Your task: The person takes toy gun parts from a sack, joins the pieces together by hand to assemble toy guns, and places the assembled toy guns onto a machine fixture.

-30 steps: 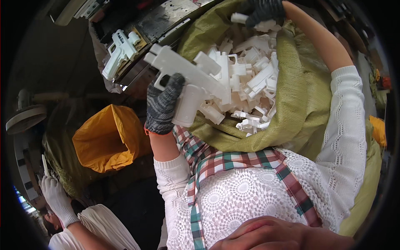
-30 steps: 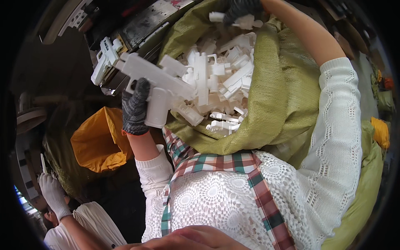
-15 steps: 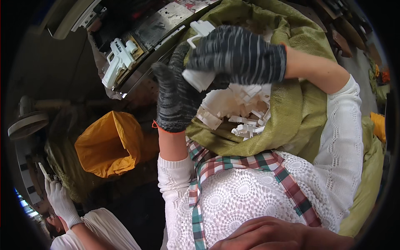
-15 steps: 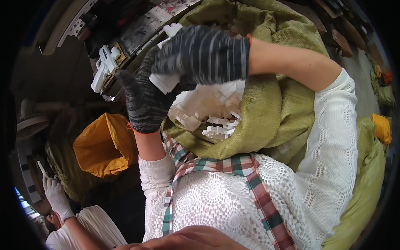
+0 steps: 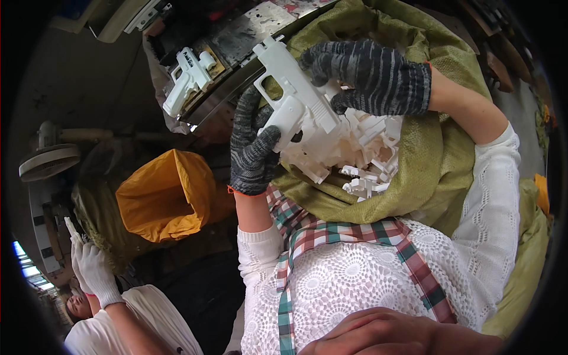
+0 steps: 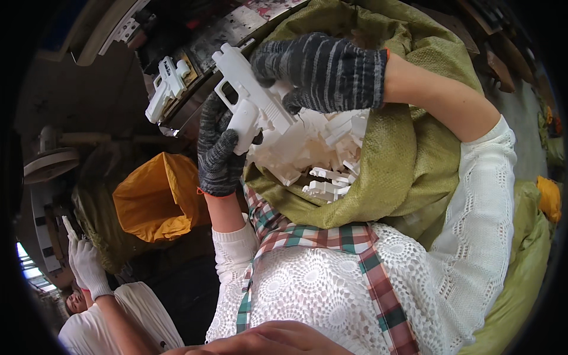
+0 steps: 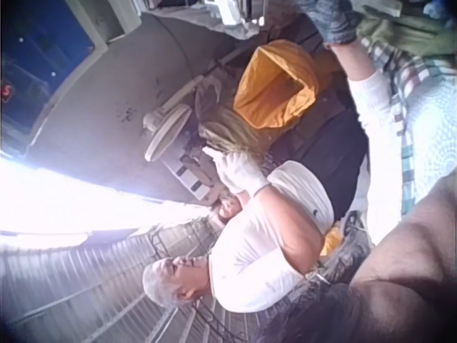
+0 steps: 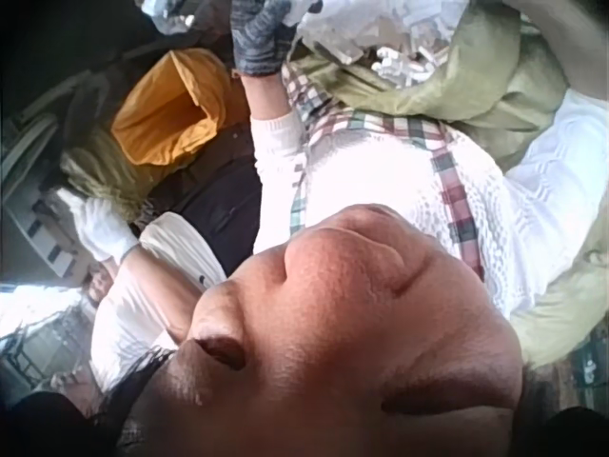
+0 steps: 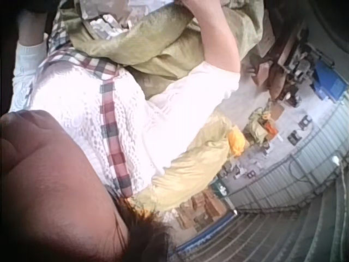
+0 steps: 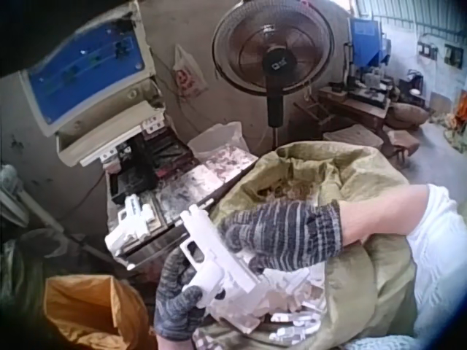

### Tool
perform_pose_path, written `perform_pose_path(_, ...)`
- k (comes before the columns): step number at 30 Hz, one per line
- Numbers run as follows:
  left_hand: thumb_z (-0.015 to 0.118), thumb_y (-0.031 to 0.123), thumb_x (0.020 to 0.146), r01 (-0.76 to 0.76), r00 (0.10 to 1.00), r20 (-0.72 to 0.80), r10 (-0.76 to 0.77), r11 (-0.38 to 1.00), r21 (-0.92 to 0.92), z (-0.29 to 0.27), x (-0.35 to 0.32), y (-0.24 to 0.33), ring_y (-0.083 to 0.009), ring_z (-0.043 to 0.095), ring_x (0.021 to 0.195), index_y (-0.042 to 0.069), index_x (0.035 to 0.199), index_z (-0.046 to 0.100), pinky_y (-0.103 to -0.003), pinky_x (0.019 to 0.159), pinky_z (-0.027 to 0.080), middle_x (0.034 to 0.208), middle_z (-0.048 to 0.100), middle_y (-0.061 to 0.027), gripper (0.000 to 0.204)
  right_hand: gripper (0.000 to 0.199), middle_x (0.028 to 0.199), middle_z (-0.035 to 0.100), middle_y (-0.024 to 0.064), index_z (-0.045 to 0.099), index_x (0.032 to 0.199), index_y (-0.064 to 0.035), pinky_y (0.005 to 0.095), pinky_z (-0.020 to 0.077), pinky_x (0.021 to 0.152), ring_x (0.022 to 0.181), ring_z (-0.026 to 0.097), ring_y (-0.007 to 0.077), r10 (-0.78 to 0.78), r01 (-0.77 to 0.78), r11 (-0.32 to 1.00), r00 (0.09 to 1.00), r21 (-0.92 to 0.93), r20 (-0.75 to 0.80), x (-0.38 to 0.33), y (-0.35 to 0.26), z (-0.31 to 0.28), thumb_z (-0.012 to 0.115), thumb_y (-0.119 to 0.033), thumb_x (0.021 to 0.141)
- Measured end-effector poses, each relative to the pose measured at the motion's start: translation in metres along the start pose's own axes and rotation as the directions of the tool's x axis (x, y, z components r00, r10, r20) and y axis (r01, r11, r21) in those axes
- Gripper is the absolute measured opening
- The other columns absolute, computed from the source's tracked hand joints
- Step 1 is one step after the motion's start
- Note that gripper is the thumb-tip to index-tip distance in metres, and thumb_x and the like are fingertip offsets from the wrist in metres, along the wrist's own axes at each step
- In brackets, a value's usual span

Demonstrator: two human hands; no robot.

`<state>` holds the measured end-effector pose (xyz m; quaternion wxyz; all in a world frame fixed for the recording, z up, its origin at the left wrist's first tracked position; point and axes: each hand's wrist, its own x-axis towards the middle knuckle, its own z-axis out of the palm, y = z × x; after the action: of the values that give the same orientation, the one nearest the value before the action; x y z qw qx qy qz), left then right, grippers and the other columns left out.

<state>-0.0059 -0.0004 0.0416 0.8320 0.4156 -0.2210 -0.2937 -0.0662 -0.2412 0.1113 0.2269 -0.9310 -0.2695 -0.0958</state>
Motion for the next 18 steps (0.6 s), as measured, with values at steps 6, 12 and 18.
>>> perform_pose_path(6,0.067,0.003,0.073,0.001,1.0,-0.03,0.001,0.998,0.068,-0.001,-0.005,-0.001,-0.0228,0.051,0.113,0.003,0.136,0.034,-0.036,0.096,0.042,0.124,0.051,-0.0137,0.071,0.039,0.113,0.056,0.0137,0.056,0.109,-0.0078,0.0395,0.0431,0.09,0.103,0.054,0.0318,-0.004,0.018,0.971,0.998,-0.239,0.057,-0.005,-0.003,0.001,0.069,-0.017,0.073)
perform_pose_path(12,0.056,0.005,0.088,-0.213,0.925,-0.212,0.316,0.892,0.398,-0.015,-0.018,0.007,-0.0157,0.055,0.1,0.001,0.126,0.046,-0.029,0.084,0.047,0.113,0.058,-0.0099,0.04,0.047,0.101,0.061,0.0137,0.058,0.105,-0.0033,0.0343,0.0487,0.082,0.088,0.061,0.0286,-0.057,0.061,0.986,0.998,-0.156,0.028,0.0,0.001,-0.028,0.074,-0.031,0.07)
perform_pose_path(18,0.05,0.007,0.092,-0.29,0.803,-0.328,0.497,0.808,0.513,-0.038,-0.042,-0.029,-0.0121,0.055,0.097,0.0,0.119,0.05,-0.026,0.086,0.045,0.109,0.059,-0.0074,0.028,0.05,0.1,0.061,0.0138,0.06,0.102,-0.0034,0.0365,0.0476,0.083,0.089,0.06,0.03,-0.016,0.027,0.993,0.995,-0.112,0.094,-0.009,-0.001,-0.028,0.076,-0.034,0.067)
